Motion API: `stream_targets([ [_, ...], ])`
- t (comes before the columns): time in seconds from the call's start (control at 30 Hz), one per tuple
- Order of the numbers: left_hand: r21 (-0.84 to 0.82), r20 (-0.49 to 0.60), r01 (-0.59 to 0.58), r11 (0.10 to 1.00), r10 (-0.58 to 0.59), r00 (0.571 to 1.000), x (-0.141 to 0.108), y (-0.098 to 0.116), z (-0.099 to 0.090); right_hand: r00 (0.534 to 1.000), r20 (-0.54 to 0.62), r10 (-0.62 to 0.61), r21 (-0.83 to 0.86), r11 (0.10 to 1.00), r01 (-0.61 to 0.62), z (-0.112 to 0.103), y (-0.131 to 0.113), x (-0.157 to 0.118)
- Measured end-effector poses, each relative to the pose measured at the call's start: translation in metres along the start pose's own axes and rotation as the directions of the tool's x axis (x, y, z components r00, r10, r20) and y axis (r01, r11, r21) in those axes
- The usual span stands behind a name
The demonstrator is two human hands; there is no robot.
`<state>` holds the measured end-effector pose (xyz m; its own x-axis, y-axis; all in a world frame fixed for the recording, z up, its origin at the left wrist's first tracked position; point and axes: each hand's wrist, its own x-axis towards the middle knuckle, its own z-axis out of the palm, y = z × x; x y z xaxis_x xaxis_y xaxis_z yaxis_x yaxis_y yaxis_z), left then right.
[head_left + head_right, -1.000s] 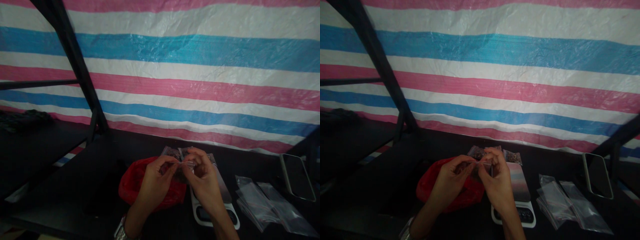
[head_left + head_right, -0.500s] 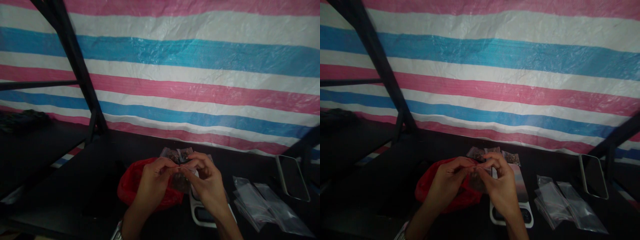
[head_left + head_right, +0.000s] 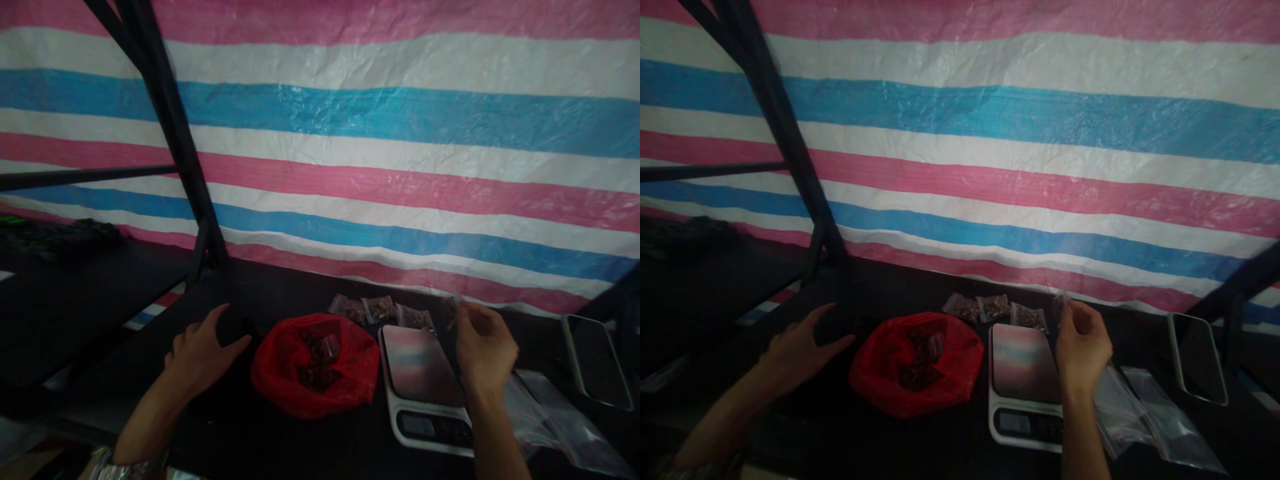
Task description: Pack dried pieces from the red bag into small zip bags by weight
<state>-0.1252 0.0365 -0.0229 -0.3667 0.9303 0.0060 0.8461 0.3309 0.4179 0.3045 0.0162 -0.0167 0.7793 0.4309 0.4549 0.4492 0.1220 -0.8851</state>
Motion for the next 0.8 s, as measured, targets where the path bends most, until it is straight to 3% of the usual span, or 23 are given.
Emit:
stream_targets([
  [0.1,0.023,0.141,-0.084,0.996,0.08,0.987,-0.005,-0.002,0.015,0.966,0.258,0.027,-0.083,0.997,-0.006,0.002,-0.002,-0.006],
  [0.17,0.032,0.166,-0.085,0.996,0.078,0.983,-0.011,0.007,0.021,0.951,0.309,0.026,-0.088,0.996,0.001,0.001,-0.006,-0.011],
  [0.33,0.071,0.093,-0.029,0.997,0.023,0.995,-0.021,0.027,0.027,0.962,0.27,-0.036,0.003,0.999,0.037,-0.003,-0.018,-0.02],
  [0.6,0.171,-0.005,-0.096,0.981,0.099,0.995,-0.032,0.034,0.034,0.976,0.219,-0.01,0.074,0.997,-0.006,-0.006,-0.027,-0.026],
  [0.8,0.159,0.066,-0.071,0.985,0.061,0.996,-0.033,0.038,0.028,0.987,0.16,0.019,0.023,0.999,-0.023,-0.015,-0.026,-0.018],
])
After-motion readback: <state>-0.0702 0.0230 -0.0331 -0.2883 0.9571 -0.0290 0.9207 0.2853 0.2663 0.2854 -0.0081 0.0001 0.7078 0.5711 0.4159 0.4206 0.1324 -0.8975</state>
